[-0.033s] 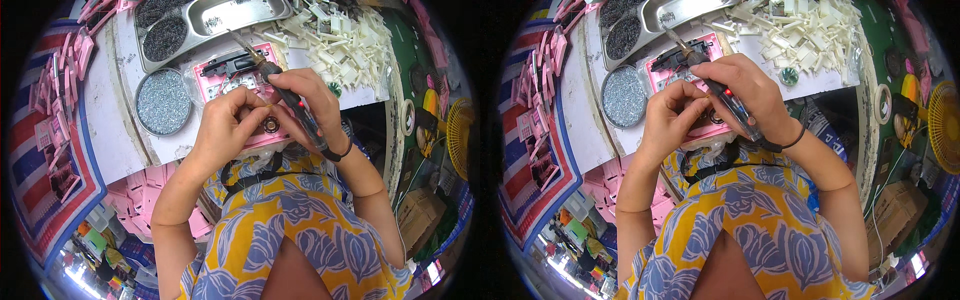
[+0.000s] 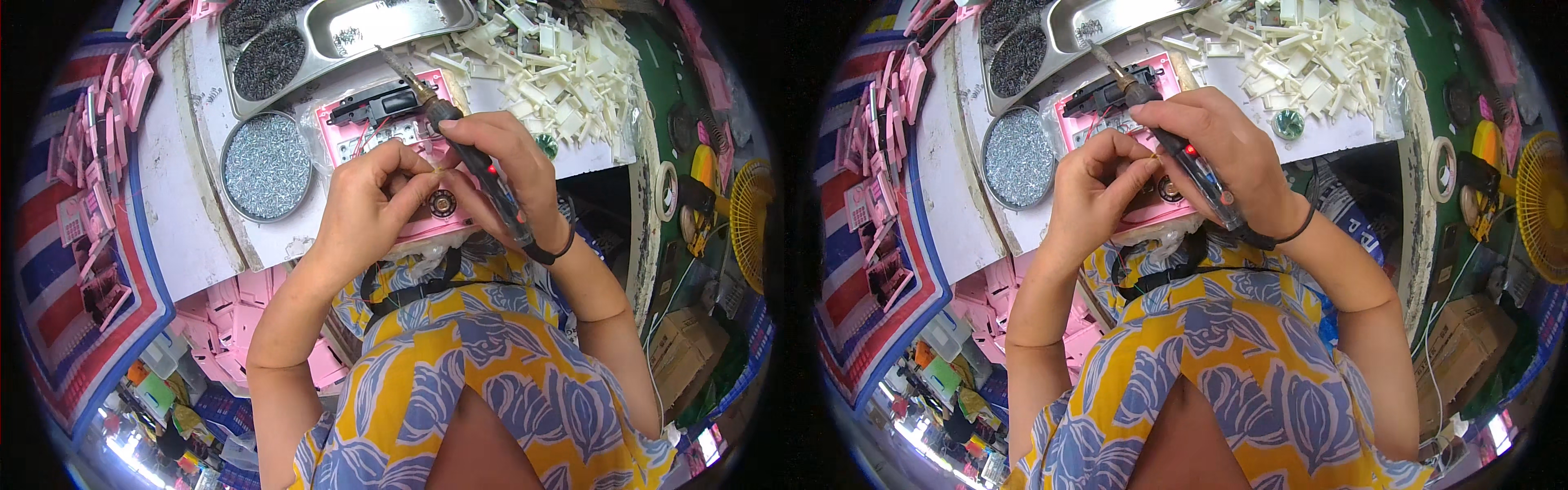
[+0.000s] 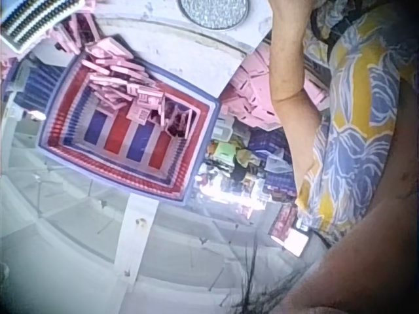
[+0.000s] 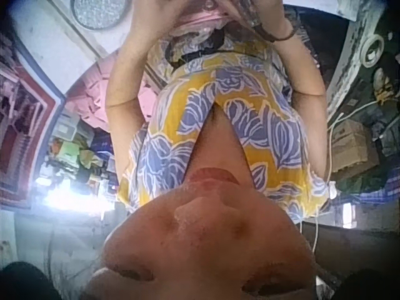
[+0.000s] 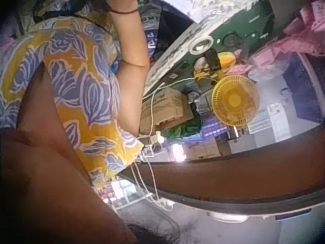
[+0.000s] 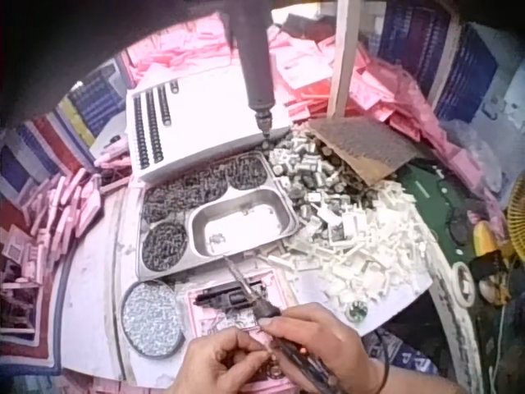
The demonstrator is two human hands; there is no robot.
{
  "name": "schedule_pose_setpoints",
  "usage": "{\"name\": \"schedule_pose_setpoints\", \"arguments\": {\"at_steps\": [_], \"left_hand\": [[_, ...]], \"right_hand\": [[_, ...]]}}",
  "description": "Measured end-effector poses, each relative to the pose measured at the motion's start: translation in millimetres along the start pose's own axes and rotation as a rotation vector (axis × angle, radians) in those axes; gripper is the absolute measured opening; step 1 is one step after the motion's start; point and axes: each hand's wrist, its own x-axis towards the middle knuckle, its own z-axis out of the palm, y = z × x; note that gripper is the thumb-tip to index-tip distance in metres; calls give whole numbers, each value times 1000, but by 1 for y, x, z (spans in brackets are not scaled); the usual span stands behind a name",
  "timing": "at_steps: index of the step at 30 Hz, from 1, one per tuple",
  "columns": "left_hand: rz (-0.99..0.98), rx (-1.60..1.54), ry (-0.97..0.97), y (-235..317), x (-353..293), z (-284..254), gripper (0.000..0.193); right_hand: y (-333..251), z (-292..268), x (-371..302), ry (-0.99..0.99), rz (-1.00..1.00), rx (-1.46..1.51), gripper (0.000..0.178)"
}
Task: Assembling internal electronic components and the outer shell of a pink toy device using a soldering iron and an electric screwdriver.
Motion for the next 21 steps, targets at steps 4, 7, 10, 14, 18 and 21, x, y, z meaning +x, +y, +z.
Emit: {"name": "schedule_pose_setpoints", "arguments": {"at_steps": [4,7,10,14,18,21], "left_hand": [[-42,-54,5,4,-2,3,7],[57,41,-2,3,-1,6,8],[265,248,21,-1,-2,6,10],[305,393,8,7,-1,8,10],[345,429,15,5,0,11,10],[355,465,19,5,1,13,11]], "right_hand": [[-3,-1,-12,2,44,-39,59],[-7,-15,-12,21,-71,-117,54],[-12,-53,-21,40,25,-2,40],[-18,-88,-35,-6,180,147,24],[-21,-89,-34,-156,209,22,20],[-18,-78,-29,-180,166,14,23]]}}
